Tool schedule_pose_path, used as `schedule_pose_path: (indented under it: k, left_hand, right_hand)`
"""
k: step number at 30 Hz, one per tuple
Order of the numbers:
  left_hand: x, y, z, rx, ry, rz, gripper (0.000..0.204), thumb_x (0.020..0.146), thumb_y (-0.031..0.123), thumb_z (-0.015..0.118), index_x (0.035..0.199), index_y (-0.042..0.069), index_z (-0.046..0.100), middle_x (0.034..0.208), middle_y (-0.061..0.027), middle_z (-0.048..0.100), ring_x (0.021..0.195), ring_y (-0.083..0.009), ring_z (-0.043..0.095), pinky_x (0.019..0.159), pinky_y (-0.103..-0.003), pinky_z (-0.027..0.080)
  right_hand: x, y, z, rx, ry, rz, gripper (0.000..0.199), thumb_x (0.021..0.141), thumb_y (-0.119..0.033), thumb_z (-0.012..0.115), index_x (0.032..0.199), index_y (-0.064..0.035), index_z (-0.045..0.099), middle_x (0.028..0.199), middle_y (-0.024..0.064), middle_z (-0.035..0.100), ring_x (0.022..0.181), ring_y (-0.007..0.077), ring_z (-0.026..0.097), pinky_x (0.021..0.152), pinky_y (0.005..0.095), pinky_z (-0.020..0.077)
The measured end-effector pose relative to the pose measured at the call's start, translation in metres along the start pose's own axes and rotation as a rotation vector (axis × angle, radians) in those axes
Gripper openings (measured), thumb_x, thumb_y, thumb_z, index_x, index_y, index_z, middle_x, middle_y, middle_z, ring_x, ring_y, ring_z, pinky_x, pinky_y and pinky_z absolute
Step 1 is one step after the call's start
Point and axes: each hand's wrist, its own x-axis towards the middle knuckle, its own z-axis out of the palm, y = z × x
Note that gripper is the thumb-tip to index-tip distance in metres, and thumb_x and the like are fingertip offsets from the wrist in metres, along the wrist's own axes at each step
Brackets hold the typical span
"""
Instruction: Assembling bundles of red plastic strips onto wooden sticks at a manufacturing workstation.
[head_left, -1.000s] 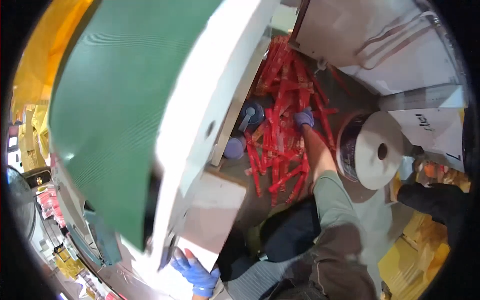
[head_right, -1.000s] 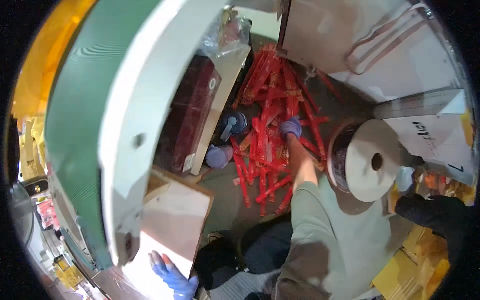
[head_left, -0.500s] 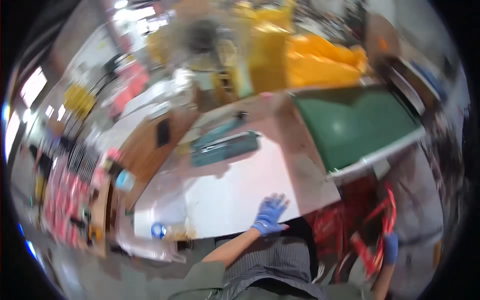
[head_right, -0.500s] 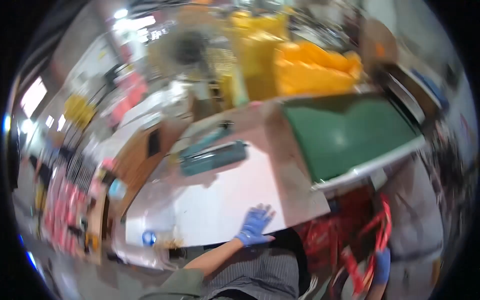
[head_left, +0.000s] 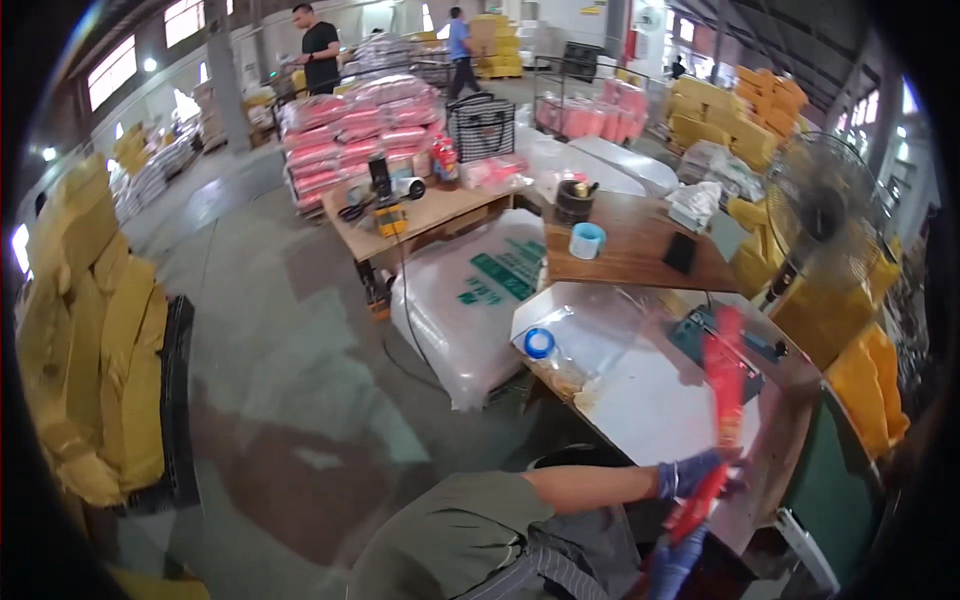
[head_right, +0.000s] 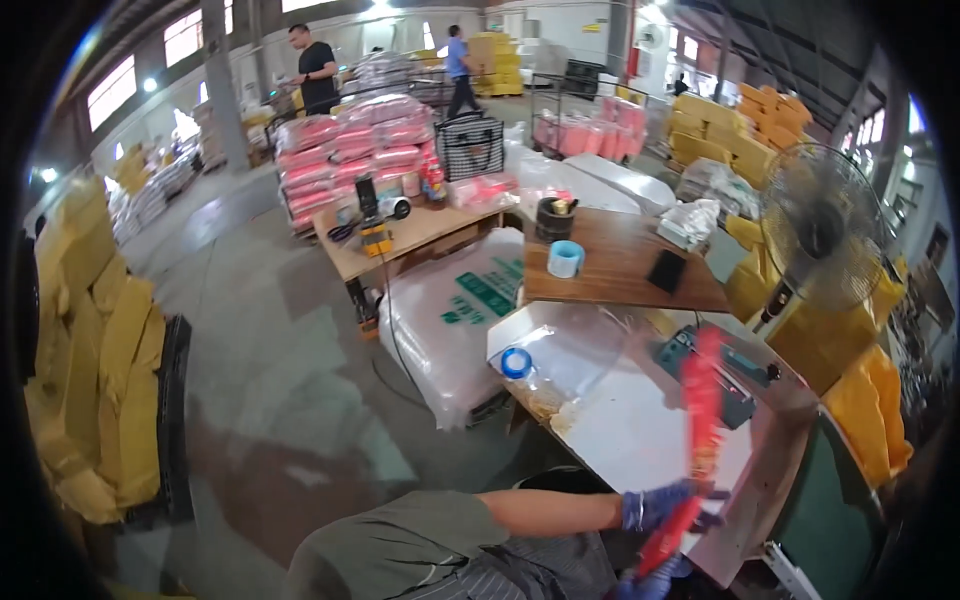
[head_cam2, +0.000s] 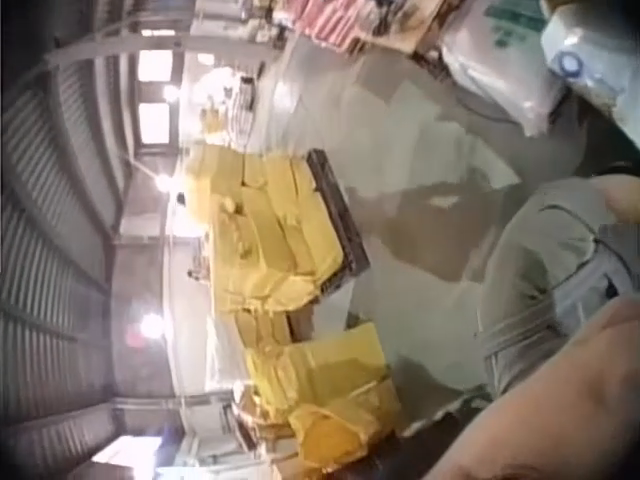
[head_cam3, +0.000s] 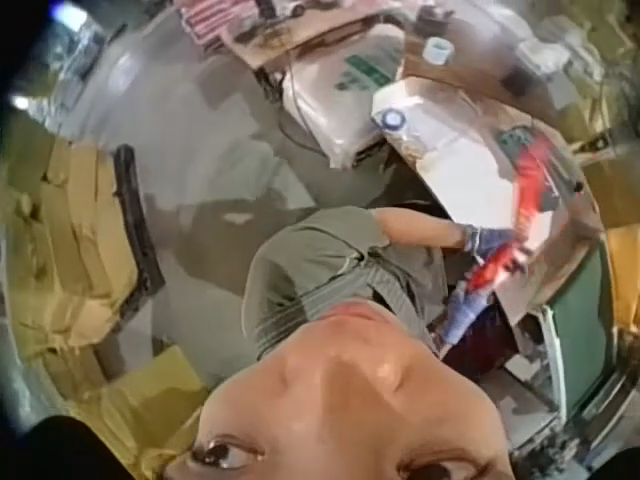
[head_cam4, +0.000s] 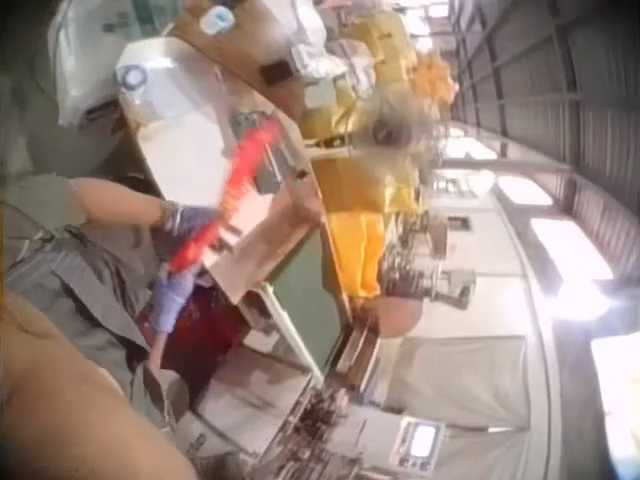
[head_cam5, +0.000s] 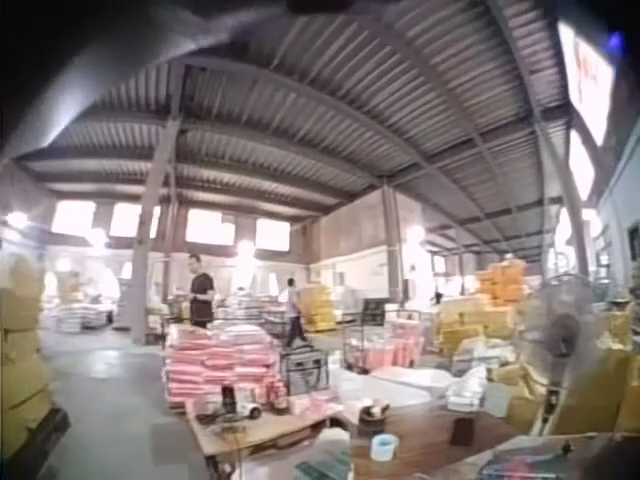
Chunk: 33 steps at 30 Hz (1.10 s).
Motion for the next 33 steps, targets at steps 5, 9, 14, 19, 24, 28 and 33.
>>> schedule_pose_path:
  k: [5, 9, 14, 19, 24, 28, 33]
  left_hand:
    - [-0.024, 0.055, -0.079, -0.064, 0.646, 0.239, 0.037, 0.066, 0.017, 0.068, 0.09, 0.011, 0.042, 0.08, -0.0059, 0.053, 0.068, -0.0189, 0.059, 0.046, -0.028, 0.049]
    - [-0.025, 0.076, -0.138, 0.199, 0.694, 0.269, 0.019, 0.071, 0.022, 0.062, 0.078, 0.007, 0.051, 0.061, -0.0041, 0.051, 0.05, -0.0155, 0.052, 0.038, -0.027, 0.042]
    - [-0.039, 0.128, -0.148, -0.05, 0.44, -0.082, 0.034, 0.077, 0.008, 0.047, 0.111, 0.008, 0.042, 0.052, 0.0047, 0.038, 0.038, -0.0023, 0.035, 0.038, -0.018, 0.035]
    - [-0.036, 0.115, -0.146, -0.226, 0.076, -0.162, 0.038, 0.084, 0.019, 0.046, 0.121, 0.011, 0.036, 0.059, 0.0024, 0.033, 0.04, -0.0021, 0.031, 0.041, -0.017, 0.029]
    - [-0.028, 0.088, -0.121, -0.138, 0.237, -0.233, 0.036, 0.083, 0.026, 0.05, 0.111, 0.005, 0.043, 0.06, 0.0014, 0.04, 0.041, -0.0031, 0.032, 0.041, -0.017, 0.029]
    - [-0.029, 0.083, -0.115, 0.221, 0.386, -0.326, 0.045, 0.075, 0.028, 0.06, 0.109, 0.004, 0.044, 0.076, -0.0025, 0.053, 0.048, -0.0053, 0.042, 0.045, -0.018, 0.035]
    - [-0.033, 0.081, -0.121, 0.376, 0.351, -0.296, 0.033, 0.072, 0.018, 0.063, 0.097, 0.001, 0.05, 0.077, -0.0062, 0.057, 0.065, -0.0135, 0.056, 0.057, -0.024, 0.048]
  right_hand:
    - [-0.013, -0.04, 0.049, 0.398, -0.468, 0.473, 0.065, 0.064, 0.002, 0.044, 0.125, -0.0001, 0.021, 0.066, 0.009, 0.045, 0.051, 0.0159, 0.043, 0.045, 0.0287, 0.0388]
    - [-0.022, -0.063, 0.089, 0.439, -0.413, 0.506, 0.062, 0.066, 0.004, 0.049, 0.123, -0.0023, 0.025, 0.079, 0.0113, 0.05, 0.065, 0.0214, 0.052, 0.058, 0.031, 0.0443]
    - [-0.006, -0.061, 0.14, 0.883, -0.561, 0.513, 0.063, 0.076, -0.02, 0.058, 0.126, -0.003, 0.024, 0.115, 0.0116, 0.043, 0.102, 0.0196, 0.044, 0.086, 0.031, 0.0366]
    - [0.076, 0.002, 0.142, 1.79, -0.389, 1.149, 0.054, 0.085, -0.036, 0.044, 0.124, -0.0043, 0.027, 0.108, 0.0092, 0.046, 0.094, 0.0147, 0.048, 0.079, 0.03, 0.0415]
    - [0.119, 0.057, 0.151, 1.686, -0.344, 0.89, 0.04, 0.086, -0.041, 0.038, 0.103, -0.0053, 0.046, 0.082, 0.0034, 0.055, 0.07, 0.0116, 0.053, 0.064, 0.0255, 0.0438]
    - [0.144, 0.084, 0.171, 1.306, -0.135, 0.935, 0.021, 0.081, -0.023, 0.052, 0.092, -0.0055, 0.055, 0.07, 0.0011, 0.057, 0.059, 0.0084, 0.053, 0.051, 0.0207, 0.0428]
    - [0.161, 0.118, 0.175, 1.07, -0.002, 1.014, 0.013, 0.077, -0.018, 0.055, 0.084, -0.0076, 0.059, 0.068, 0.0032, 0.058, 0.05, 0.0113, 0.054, 0.041, 0.0242, 0.0439]
